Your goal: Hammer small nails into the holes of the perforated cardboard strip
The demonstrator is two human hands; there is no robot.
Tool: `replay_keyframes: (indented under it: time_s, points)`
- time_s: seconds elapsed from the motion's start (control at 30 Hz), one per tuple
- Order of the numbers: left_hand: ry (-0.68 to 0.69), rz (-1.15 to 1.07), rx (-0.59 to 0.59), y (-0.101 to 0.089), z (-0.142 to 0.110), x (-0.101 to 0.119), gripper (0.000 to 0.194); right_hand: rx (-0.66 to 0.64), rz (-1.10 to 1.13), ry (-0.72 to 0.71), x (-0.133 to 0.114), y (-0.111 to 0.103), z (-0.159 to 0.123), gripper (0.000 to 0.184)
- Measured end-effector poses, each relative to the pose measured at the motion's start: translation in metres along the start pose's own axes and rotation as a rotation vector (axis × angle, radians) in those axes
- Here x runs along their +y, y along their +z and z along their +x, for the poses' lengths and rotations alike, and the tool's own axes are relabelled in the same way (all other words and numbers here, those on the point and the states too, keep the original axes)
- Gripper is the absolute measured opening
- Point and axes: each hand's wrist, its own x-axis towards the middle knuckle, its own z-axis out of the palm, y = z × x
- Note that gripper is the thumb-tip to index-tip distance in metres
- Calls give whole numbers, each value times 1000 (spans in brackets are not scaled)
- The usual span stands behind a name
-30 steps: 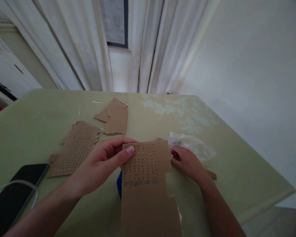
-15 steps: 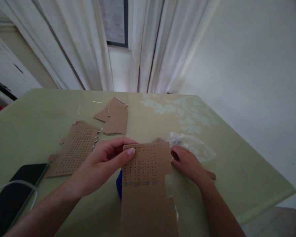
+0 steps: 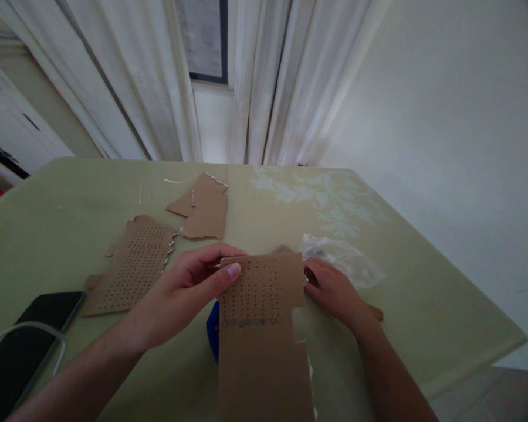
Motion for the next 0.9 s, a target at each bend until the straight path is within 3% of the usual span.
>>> replay_keyframes:
  time_s: [0.57, 0.9]
  points:
    - [-19, -34, -23, -1, -1, -4, 35, -27, 34, 7, -4, -4, -1, 8]
    - [-14, -122, -54, 1, 1, -5, 25, -61, 20, 17, -9, -7, -1, 9]
